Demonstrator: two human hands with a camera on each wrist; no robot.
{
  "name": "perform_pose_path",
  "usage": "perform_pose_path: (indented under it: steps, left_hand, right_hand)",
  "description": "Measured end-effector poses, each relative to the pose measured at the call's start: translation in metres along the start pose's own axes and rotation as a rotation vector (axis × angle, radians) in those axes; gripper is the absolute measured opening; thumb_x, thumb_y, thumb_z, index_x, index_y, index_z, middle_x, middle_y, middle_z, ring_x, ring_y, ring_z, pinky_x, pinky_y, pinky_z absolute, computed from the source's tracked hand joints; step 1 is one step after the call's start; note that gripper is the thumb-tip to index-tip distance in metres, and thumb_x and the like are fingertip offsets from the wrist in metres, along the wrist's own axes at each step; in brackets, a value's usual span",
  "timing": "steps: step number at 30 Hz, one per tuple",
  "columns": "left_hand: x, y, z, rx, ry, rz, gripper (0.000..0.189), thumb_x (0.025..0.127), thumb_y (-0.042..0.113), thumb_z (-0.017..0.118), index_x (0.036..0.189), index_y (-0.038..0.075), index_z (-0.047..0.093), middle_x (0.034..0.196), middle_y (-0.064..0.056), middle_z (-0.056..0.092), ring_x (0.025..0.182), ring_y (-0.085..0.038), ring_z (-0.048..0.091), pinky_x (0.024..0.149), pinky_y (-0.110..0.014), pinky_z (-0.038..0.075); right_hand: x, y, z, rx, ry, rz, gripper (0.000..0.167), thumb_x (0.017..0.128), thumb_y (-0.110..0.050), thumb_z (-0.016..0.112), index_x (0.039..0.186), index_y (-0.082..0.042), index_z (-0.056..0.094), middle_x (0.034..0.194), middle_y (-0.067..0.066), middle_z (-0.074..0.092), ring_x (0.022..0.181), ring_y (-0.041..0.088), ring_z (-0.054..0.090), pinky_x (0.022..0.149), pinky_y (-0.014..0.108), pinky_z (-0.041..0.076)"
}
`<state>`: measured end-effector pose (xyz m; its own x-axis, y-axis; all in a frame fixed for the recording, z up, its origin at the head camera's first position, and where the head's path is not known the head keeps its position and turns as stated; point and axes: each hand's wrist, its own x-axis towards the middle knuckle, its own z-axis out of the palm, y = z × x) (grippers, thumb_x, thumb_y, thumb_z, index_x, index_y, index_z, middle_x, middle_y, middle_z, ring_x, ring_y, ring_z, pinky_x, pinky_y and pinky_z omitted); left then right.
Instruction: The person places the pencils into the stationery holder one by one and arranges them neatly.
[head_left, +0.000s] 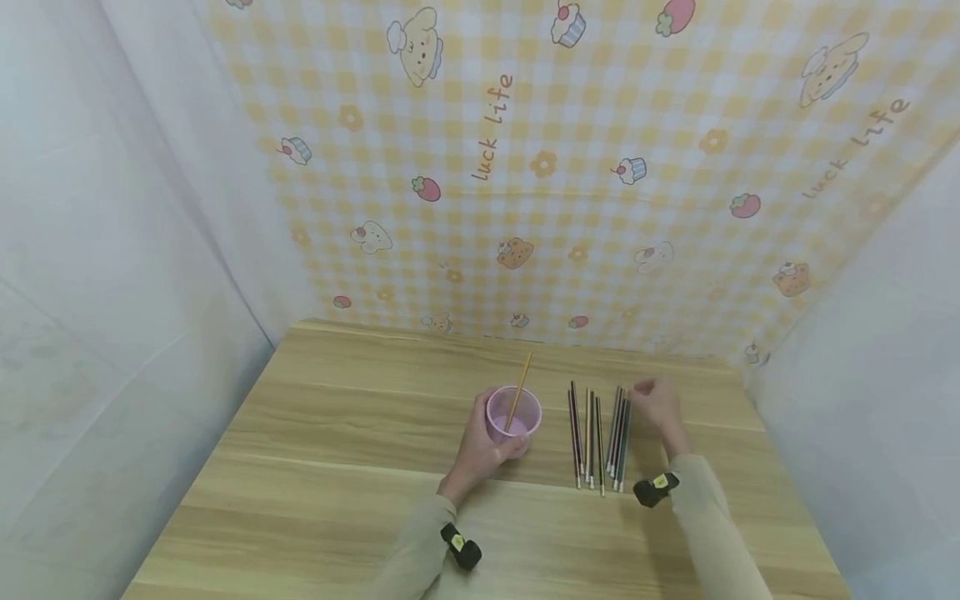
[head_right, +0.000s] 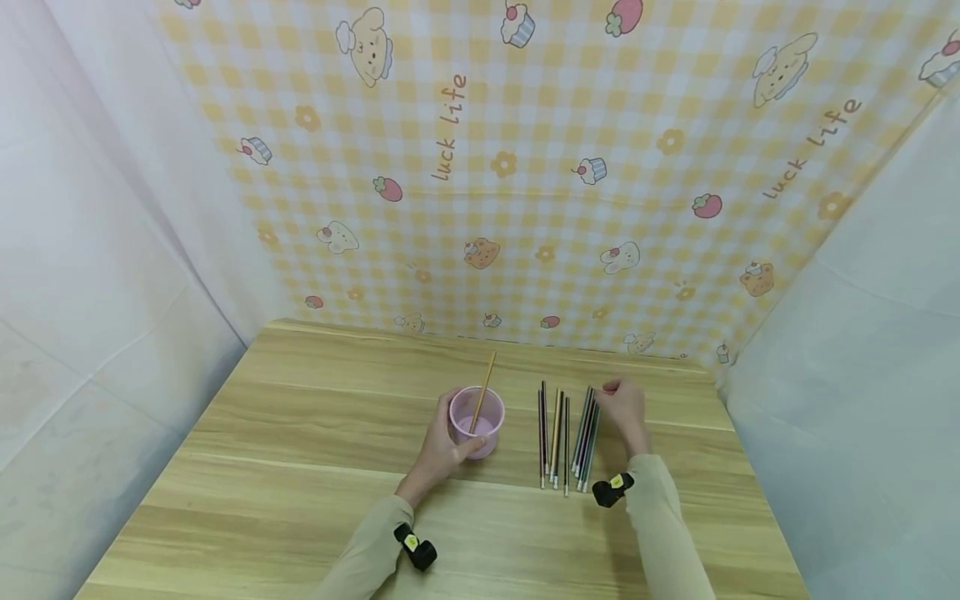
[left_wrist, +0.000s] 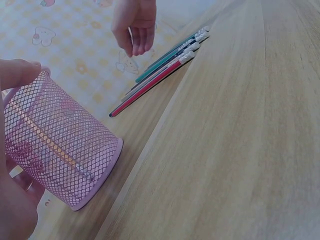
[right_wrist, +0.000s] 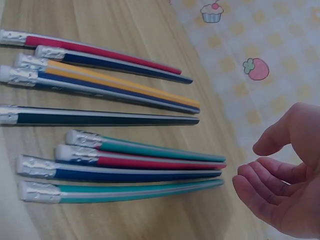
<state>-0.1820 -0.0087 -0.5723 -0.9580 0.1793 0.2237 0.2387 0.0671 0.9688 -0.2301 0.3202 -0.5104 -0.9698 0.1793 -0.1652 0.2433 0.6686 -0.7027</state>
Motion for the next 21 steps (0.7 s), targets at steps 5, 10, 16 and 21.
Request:
perform_pose_path:
  steps: [5, 10, 16, 21]
  left_hand:
    - [0.000, 0.000, 0.000, -0.009, 0.003, 0.006, 0.091, 0.075, 0.014, 0.086, 0.150, 0.011, 0.035, 0.144, -0.017, 0.049, 0.130, -0.037, 0.052, 0.110, -0.056, 0.047]
    - [0.001, 0.000, 0.001, -0.007, 0.003, 0.007, 0.091, 0.075, 0.013, 0.086, 0.150, 0.012, 0.035, 0.144, -0.017, 0.050, 0.130, -0.037, 0.052, 0.111, -0.056, 0.046]
    - [0.001, 0.000, 0.001, -0.010, -0.002, 0.001, 0.091, 0.075, 0.012, 0.085, 0.150, 0.011, 0.035, 0.144, -0.017, 0.049, 0.130, -0.036, 0.052, 0.111, -0.055, 0.046]
    - [0.000, 0.002, 0.000, -0.008, -0.004, -0.006, 0.091, 0.075, 0.013, 0.085, 0.150, 0.011, 0.035, 0.144, -0.017, 0.049, 0.130, -0.036, 0.052, 0.111, -0.055, 0.046]
  right_hand:
    - [-0.002, 0.011, 0.005, 0.002, -0.020, 0.020, 0.049, 0.098, -0.018, 0.053, 0.133, 0.016, 0.049, 0.130, 0.039, 0.054, 0.114, 0.049, 0.058, 0.092, 0.053, 0.056]
    - [-0.003, 0.021, 0.011, -0.031, -0.028, 0.036, 0.047, 0.095, -0.015, 0.053, 0.130, 0.016, 0.051, 0.127, 0.038, 0.057, 0.108, 0.046, 0.061, 0.087, 0.050, 0.059]
    - [-0.002, 0.029, 0.018, -0.088, -0.004, 0.034, 0.041, 0.090, -0.010, 0.057, 0.122, 0.016, 0.057, 0.117, 0.035, 0.063, 0.099, 0.042, 0.064, 0.080, 0.045, 0.060]
    - [-0.001, 0.030, 0.021, -0.114, 0.013, 0.026, 0.042, 0.087, -0.010, 0.059, 0.118, 0.017, 0.058, 0.115, 0.036, 0.064, 0.099, 0.044, 0.064, 0.083, 0.050, 0.059]
